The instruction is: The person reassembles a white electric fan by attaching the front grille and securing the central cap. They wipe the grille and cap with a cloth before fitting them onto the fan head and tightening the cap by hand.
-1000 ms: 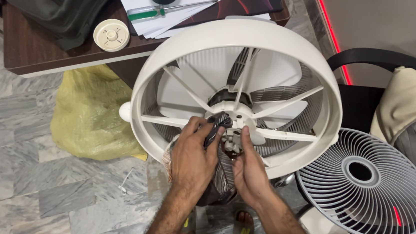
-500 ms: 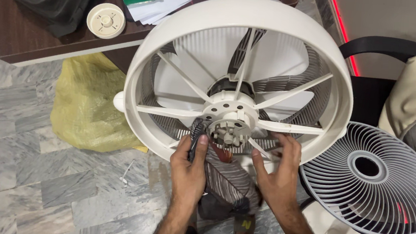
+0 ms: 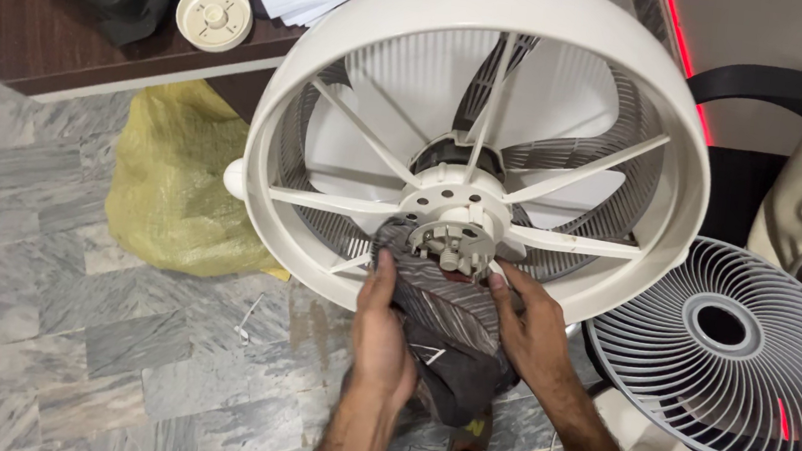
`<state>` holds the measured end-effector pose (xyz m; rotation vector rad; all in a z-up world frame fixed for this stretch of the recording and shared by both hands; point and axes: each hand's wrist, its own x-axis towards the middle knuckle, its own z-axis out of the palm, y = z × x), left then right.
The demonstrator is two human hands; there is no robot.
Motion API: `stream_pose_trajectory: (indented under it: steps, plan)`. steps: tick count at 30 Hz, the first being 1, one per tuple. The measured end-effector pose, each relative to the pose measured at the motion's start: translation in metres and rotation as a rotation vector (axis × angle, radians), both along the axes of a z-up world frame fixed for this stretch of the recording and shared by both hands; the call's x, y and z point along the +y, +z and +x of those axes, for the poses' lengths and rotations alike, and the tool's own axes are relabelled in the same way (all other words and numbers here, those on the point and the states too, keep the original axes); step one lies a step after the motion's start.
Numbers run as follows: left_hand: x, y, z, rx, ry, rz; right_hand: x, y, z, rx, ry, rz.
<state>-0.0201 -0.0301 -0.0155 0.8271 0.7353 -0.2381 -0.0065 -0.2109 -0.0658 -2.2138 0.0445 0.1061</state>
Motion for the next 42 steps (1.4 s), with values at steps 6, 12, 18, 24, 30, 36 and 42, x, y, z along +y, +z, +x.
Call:
stream_pose_trajectory:
  steps: [6, 12, 18, 24, 30, 36, 42]
  plan:
    - [-0.007, -0.024, -0.047, 0.071, -0.152, 0.103, -0.001, 0.01, -0.019, -0.318, 0.052, -0.207]
    - [-0.02, -0.083, -0.119, 0.078, 0.192, 0.169, 0.038, 0.0, -0.123, -0.465, 0.393, -0.363]
    - [-0.056, -0.147, -0.19, -0.413, -0.201, 0.887, 0.044, -0.054, -0.148, -0.11, 0.293, 0.045]
    - [-0.039, -0.178, -0.219, -0.144, -0.103, 0.397, 0.042, -0.065, -0.186, 0.036, 0.3, 0.221]
    - [-0.009, -0.174, -0.187, 0.033, 0.332, 0.047, 0.059, -0.085, -0.212, -0.092, 0.39, 0.18]
    - [0.016, -0.155, -0.168, 0.074, 0.544, 0.183, 0.027, -0.094, -0.222, -0.21, 0.346, 0.113]
    - [-0.047, -0.147, -0.202, -0.311, -0.097, 0.531, 0.02, -0.106, -0.218, -0.266, 0.233, -0.107]
